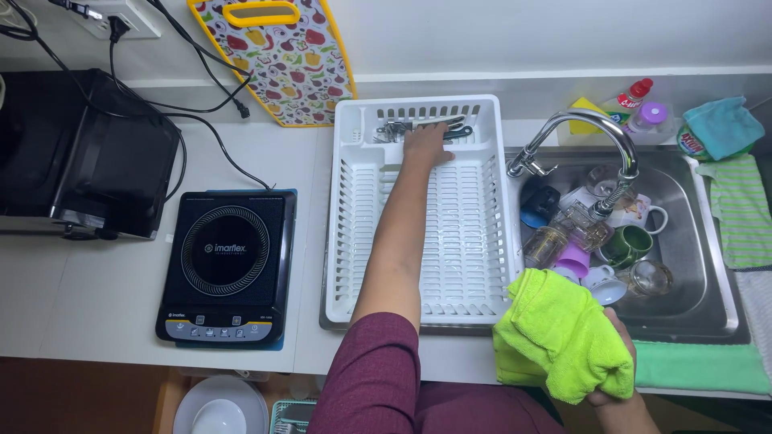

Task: The person dries various pieces of cutlery, including knives, forks, spoons, and a can opener, using a green cloth. The person takes each item from a white dish rack, wipes it dry, and places it into a drawer organizer.

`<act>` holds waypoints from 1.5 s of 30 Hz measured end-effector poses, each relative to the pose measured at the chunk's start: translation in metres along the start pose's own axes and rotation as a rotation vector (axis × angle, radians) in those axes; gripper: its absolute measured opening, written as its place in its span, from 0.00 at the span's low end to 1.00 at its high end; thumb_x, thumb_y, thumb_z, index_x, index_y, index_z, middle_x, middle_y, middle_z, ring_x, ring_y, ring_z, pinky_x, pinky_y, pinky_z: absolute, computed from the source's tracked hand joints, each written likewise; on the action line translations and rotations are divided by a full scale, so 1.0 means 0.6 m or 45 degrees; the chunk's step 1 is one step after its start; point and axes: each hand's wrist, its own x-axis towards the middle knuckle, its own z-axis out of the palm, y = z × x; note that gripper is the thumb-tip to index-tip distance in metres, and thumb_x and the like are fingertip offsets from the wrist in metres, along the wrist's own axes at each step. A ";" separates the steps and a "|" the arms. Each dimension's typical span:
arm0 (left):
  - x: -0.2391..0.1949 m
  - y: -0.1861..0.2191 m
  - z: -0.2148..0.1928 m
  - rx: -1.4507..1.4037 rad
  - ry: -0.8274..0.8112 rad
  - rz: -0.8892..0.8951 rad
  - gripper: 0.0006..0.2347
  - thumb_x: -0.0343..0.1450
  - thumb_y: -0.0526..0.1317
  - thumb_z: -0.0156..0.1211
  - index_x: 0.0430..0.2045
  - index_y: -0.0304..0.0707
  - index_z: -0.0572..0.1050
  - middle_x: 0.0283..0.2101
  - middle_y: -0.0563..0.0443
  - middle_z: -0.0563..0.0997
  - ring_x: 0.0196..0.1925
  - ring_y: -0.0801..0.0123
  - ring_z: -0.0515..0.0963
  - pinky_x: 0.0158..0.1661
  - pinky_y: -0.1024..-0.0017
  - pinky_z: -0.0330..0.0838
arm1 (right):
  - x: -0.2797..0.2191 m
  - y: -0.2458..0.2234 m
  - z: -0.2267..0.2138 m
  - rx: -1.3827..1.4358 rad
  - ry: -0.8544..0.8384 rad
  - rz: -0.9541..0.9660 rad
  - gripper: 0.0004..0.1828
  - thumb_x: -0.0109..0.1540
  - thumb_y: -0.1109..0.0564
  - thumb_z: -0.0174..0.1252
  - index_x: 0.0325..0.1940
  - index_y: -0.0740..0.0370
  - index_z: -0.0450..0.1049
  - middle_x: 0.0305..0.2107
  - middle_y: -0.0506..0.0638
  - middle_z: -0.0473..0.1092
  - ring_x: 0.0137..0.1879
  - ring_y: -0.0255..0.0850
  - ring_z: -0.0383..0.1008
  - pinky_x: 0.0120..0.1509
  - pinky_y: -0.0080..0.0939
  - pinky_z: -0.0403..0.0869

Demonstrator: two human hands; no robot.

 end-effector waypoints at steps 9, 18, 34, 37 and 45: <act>0.016 0.004 0.059 0.300 0.234 -0.088 0.15 0.69 0.36 0.62 0.51 0.47 0.78 0.59 0.52 0.75 0.66 0.58 0.66 0.63 0.53 0.57 | -0.057 -0.057 -0.070 -0.090 0.213 -0.088 0.34 0.74 0.37 0.48 0.72 0.68 0.64 0.61 0.66 0.68 0.64 0.62 0.70 0.64 0.67 0.68; -0.025 0.036 -0.051 -0.025 0.316 0.002 0.06 0.62 0.33 0.70 0.28 0.46 0.84 0.35 0.48 0.85 0.42 0.55 0.84 0.43 0.60 0.76 | -0.080 -0.104 -0.080 -0.364 0.463 -0.236 0.36 0.74 0.34 0.45 0.74 0.64 0.62 0.63 0.61 0.67 0.65 0.56 0.69 0.67 0.62 0.66; -0.616 0.402 0.047 -0.526 0.903 0.716 0.04 0.68 0.29 0.64 0.33 0.33 0.80 0.44 0.46 0.84 0.46 0.58 0.85 0.45 0.67 0.80 | 0.141 -0.088 0.148 -0.322 -0.313 0.319 0.29 0.79 0.41 0.48 0.68 0.72 0.67 0.50 0.61 0.74 0.53 0.50 0.78 0.59 0.49 0.77; -0.653 0.430 0.062 -0.675 0.949 0.528 0.05 0.68 0.29 0.60 0.35 0.30 0.79 0.45 0.42 0.82 0.46 0.51 0.84 0.46 0.61 0.79 | 0.125 -0.071 0.232 -0.674 -0.162 0.219 0.21 0.71 0.47 0.48 0.61 0.65 0.70 0.44 0.54 0.76 0.47 0.41 0.79 0.52 0.43 0.79; -0.632 0.424 0.167 -0.875 0.521 -0.243 0.11 0.76 0.39 0.54 0.31 0.26 0.79 0.30 0.33 0.82 0.34 0.46 0.83 0.39 0.57 0.74 | 0.063 -0.060 0.215 -1.027 -0.337 -0.224 0.23 0.74 0.45 0.47 0.64 0.65 0.68 0.46 0.50 0.74 0.47 0.35 0.77 0.50 0.36 0.78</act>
